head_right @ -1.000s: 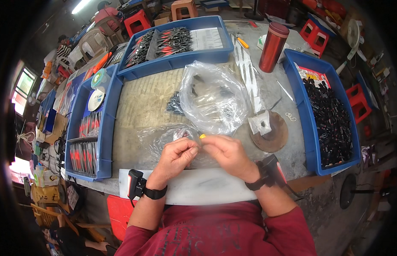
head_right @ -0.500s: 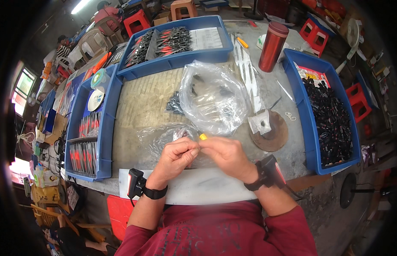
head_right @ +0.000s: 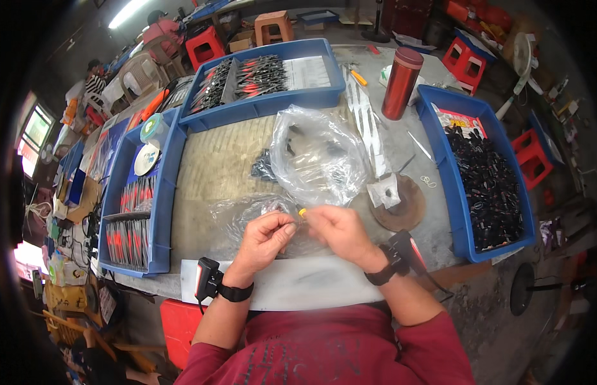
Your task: The person repeatedly picks small black components from a plastic bag, uses a yellow-handled tool to press or crimp a connector onto each component, and places the finished items into a blue bin. The process is repeated for multiple units throughout the clip.
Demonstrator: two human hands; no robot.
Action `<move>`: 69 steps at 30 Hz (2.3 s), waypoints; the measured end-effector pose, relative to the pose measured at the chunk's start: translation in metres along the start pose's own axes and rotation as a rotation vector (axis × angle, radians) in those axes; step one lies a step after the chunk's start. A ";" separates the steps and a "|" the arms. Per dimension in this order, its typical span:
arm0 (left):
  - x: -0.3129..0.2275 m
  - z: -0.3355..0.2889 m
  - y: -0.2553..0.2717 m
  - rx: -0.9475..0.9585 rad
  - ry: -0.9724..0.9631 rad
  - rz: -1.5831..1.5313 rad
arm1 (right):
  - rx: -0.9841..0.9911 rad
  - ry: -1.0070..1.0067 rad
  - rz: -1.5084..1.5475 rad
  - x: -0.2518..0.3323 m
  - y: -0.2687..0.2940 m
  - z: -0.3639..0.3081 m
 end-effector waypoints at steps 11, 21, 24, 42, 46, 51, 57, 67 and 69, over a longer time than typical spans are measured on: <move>-0.001 -0.002 0.002 -0.033 -0.032 -0.048 | -0.011 0.155 -0.199 0.027 -0.005 -0.010; 0.012 -0.008 -0.002 -0.001 0.116 -0.177 | -0.392 0.189 -0.266 0.048 0.061 -0.068; 0.013 -0.007 -0.002 0.003 0.103 -0.157 | -0.533 0.160 -0.357 0.057 0.094 -0.097; 0.006 -0.004 0.000 -0.042 0.023 0.097 | -1.245 0.062 -1.230 0.105 0.286 -0.191; 0.008 -0.004 0.010 -0.202 -0.022 0.177 | -1.073 0.285 -0.797 0.097 0.255 -0.160; 0.011 -0.012 0.036 -0.445 0.051 0.169 | -0.778 0.313 -0.586 0.073 0.174 -0.116; 0.004 -0.018 0.060 -0.503 0.085 0.431 | -0.586 0.285 -0.616 0.048 0.108 -0.075; 0.000 -0.012 0.041 -0.128 0.179 0.658 | -0.458 0.229 -0.452 0.027 0.074 -0.063; 0.003 -0.012 0.041 -0.098 0.254 0.668 | -0.452 0.218 -0.432 0.023 0.074 -0.063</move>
Point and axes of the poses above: each hand's wrist, its own z-axis towards the middle knuckle, its own y-axis out of the back of the hand, x = y × z, the point moved 6 cm from there along z, towards the middle knuckle, and after that the axes turned 15 degrees about x, right-handed, at the moved point
